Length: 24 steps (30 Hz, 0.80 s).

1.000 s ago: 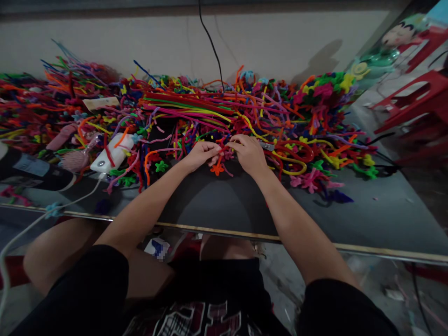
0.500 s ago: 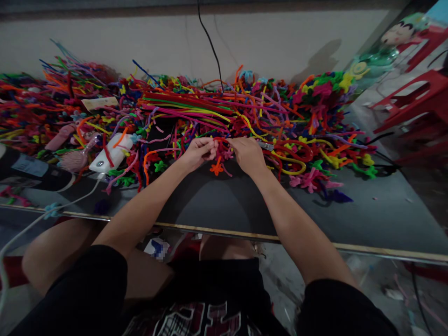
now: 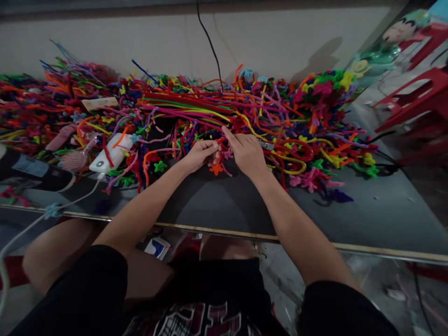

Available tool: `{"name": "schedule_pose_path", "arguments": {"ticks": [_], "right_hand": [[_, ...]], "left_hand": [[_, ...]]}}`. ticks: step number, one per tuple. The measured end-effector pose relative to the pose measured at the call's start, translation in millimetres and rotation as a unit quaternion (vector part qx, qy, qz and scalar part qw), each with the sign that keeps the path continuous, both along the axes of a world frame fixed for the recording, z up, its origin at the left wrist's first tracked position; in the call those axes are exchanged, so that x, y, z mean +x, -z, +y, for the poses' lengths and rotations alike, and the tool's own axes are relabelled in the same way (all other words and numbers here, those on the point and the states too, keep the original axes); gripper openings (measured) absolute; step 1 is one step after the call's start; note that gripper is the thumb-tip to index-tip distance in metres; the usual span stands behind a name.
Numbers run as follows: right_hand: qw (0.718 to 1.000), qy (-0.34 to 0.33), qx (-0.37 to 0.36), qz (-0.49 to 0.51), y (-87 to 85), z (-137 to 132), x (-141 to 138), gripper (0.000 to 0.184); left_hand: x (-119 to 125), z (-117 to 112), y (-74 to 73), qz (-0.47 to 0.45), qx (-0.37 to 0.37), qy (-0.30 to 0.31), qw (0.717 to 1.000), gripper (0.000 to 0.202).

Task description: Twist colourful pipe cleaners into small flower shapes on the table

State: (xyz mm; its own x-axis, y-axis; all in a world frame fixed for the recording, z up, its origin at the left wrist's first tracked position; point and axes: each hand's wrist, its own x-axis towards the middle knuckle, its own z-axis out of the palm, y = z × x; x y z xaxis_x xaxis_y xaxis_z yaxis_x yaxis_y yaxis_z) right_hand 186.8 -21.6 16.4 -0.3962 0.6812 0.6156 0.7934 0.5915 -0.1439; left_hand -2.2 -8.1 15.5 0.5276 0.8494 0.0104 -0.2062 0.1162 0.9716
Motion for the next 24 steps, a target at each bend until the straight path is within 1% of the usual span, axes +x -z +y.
{"name": "schedule_pose_path", "arguments": {"ticks": [3,6,11,15,17,20,24], "right_hand": [[0.999,-0.023,-0.01,0.021,3.0,-0.6,-4.4,0.043],[0.997,-0.019,-0.017,0.067,8.3,0.5,-6.4,0.033],[0.984,-0.019,-0.033,0.177,11.7,0.2,-6.2,0.025],[0.979,-0.006,-0.045,0.199,9.4,-2.9,-8.4,0.024],[0.975,0.0,-0.052,0.215,9.7,-4.2,-10.7,0.025],[0.969,0.008,-0.061,0.237,12.1,-5.2,-14.3,0.026],[0.972,0.015,-0.059,0.227,14.4,-5.7,-16.7,0.024]], "left_hand": [[0.3,-0.3,3.4,-0.001,0.008,0.023,1.0,0.033],[0.3,0.6,5.2,0.004,0.034,0.026,0.999,0.036],[0.9,6.2,11.8,0.015,0.1,-0.059,0.993,0.035],[1.1,9.5,17.4,0.027,0.118,-0.108,0.987,0.037],[1.1,9.0,17.8,0.032,0.123,-0.116,0.985,0.037],[0.8,7.3,16.1,0.042,0.129,-0.113,0.984,0.036],[-0.6,6.4,12.6,0.057,0.147,-0.11,0.981,0.03]]}}
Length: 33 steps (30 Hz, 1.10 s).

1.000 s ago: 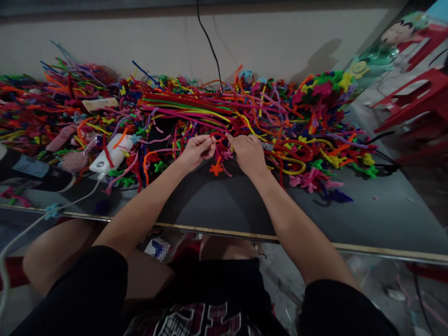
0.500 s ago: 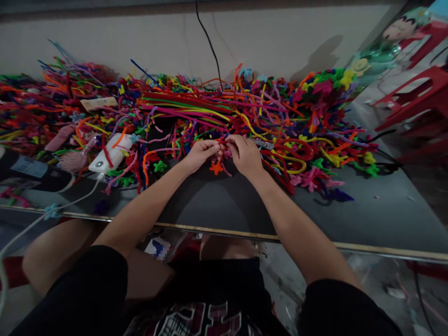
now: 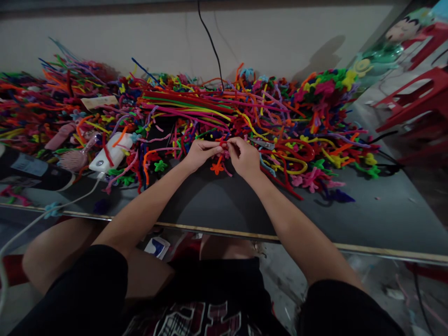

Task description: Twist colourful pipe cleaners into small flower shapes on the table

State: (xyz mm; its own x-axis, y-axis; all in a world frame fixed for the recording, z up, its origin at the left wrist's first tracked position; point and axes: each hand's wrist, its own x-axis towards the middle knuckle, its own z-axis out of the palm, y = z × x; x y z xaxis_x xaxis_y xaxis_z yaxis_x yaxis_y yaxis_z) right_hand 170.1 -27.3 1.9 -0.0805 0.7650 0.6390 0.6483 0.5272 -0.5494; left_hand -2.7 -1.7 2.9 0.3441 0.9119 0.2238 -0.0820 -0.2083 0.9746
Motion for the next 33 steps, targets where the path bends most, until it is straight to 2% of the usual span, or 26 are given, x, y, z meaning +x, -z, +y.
{"name": "schedule_pose_path", "arguments": {"ticks": [5,8,12,16,22,27,33], "right_hand": [[1.0,0.008,-0.005,-0.018,1.5,0.9,1.0,0.023],[1.0,0.004,-0.008,-0.012,2.5,1.4,0.8,0.023],[1.0,-0.006,-0.006,0.019,1.9,0.7,-2.6,0.023],[0.999,-0.018,-0.013,0.037,-0.6,-0.1,-4.8,0.026],[0.996,-0.001,-0.017,0.093,-1.5,2.4,-0.5,0.034],[0.994,0.001,-0.018,0.108,0.1,2.1,-0.3,0.037],[0.995,-0.002,-0.012,0.096,-0.1,1.3,-0.5,0.032]], "left_hand": [[-2.3,-0.2,-5.4,0.064,0.043,0.008,0.997,0.015],[-2.8,-1.1,-6.3,0.074,0.058,0.001,0.996,0.015],[-2.4,-0.6,-2.3,0.025,0.044,-0.026,0.998,0.025],[-0.7,1.4,0.8,-0.034,0.008,-0.039,0.999,0.026],[3.7,-0.4,-6.5,-0.116,-0.068,-0.063,0.989,0.022],[3.2,-0.7,-7.6,-0.109,-0.074,-0.047,0.99,0.021],[2.1,1.3,-2.9,-0.084,-0.042,-0.042,0.995,0.033]]}}
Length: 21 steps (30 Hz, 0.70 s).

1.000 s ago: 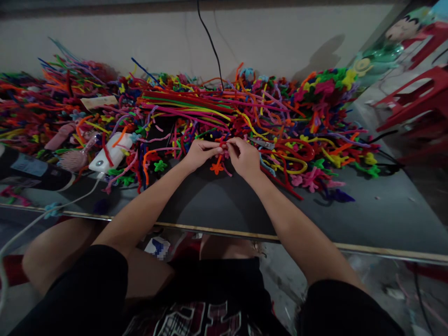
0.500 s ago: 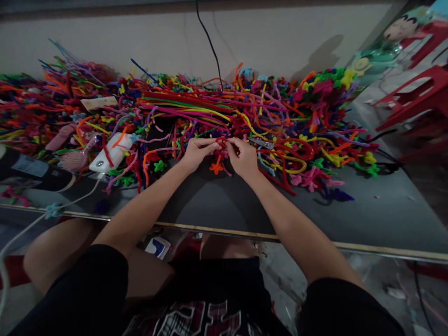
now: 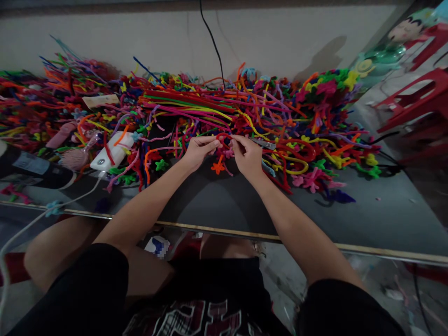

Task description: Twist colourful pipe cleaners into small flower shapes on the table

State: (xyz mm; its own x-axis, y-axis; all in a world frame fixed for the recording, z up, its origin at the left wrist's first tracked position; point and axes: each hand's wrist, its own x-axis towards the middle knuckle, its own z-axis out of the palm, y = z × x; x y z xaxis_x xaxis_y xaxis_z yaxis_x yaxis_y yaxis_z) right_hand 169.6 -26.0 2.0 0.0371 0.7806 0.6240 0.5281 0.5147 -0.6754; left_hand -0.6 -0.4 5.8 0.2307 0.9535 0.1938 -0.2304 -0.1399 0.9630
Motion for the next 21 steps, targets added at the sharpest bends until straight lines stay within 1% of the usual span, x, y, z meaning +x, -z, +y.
{"name": "schedule_pose_path", "arguments": {"ticks": [5,8,10,12,16,21], "right_hand": [[0.999,0.016,0.009,-0.047,2.2,2.1,-0.1,0.025],[0.995,-0.008,0.019,-0.099,3.7,0.9,-1.5,0.022],[0.991,-0.019,0.022,-0.127,4.4,-0.2,-2.4,0.022],[0.991,-0.014,0.021,-0.13,4.3,-0.4,-2.4,0.023],[0.993,0.016,0.013,-0.115,2.3,2.1,0.4,0.024],[0.993,0.024,0.015,-0.113,0.4,4.2,2.6,0.026]], "left_hand": [[0.8,-0.6,2.7,0.033,0.041,0.013,0.999,0.04],[0.7,-0.8,3.6,0.073,0.075,0.019,0.994,0.034],[0.3,-1.3,3.0,0.083,0.088,0.02,0.992,0.029],[-0.4,-1.8,1.6,0.072,0.086,0.021,0.993,0.031],[-2.4,-0.6,-0.6,0.053,0.071,0.026,0.996,0.041],[-3.4,4.2,1.9,0.054,0.089,0.009,0.995,0.046]]}}
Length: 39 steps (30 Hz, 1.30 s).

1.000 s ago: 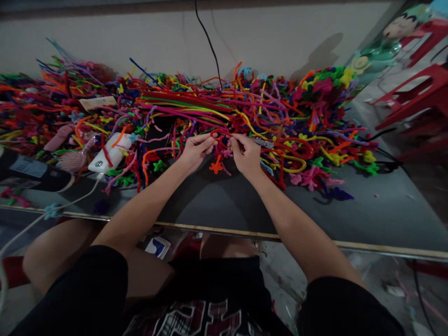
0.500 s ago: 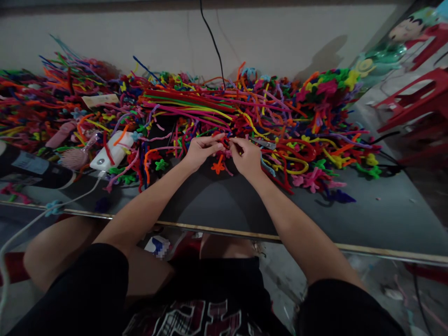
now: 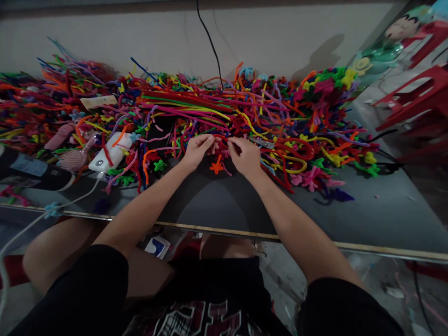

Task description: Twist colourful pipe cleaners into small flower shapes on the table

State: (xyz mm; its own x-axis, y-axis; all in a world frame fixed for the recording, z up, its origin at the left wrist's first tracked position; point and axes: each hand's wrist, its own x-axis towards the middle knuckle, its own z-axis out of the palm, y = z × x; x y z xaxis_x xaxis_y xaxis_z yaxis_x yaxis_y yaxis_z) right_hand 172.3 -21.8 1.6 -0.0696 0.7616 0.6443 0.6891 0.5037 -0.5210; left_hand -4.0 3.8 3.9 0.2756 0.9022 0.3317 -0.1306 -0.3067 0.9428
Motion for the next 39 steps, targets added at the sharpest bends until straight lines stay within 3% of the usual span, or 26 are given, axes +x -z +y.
{"name": "schedule_pose_path", "arguments": {"ticks": [7,15,23,31,34,39], "right_hand": [[0.999,0.015,-0.028,-0.01,0.0,-0.5,-0.7,0.026],[0.991,0.022,-0.114,-0.071,-2.4,-3.1,-1.7,0.027],[0.989,0.013,-0.118,-0.093,-2.9,-7.4,-3.4,0.022],[0.991,-0.02,-0.126,-0.05,-1.1,-8.0,-3.4,0.029],[0.991,-0.031,-0.128,-0.032,-0.8,-6.7,-2.4,0.029],[0.992,-0.018,-0.124,-0.007,1.5,-2.5,-2.3,0.027]], "left_hand": [[0.6,3.0,6.8,0.032,0.034,0.026,0.999,0.038],[-1.1,-4.1,3.3,0.172,0.113,0.012,0.978,0.027],[-1.7,-4.7,9.0,0.287,0.195,-0.071,0.935,0.021],[-3.6,-6.6,12.7,0.392,0.29,-0.11,0.866,0.026],[-1.9,-8.4,12.4,0.375,0.289,-0.112,0.874,0.024],[2.3,-8.0,8.6,0.261,0.227,-0.127,0.93,0.019]]}}
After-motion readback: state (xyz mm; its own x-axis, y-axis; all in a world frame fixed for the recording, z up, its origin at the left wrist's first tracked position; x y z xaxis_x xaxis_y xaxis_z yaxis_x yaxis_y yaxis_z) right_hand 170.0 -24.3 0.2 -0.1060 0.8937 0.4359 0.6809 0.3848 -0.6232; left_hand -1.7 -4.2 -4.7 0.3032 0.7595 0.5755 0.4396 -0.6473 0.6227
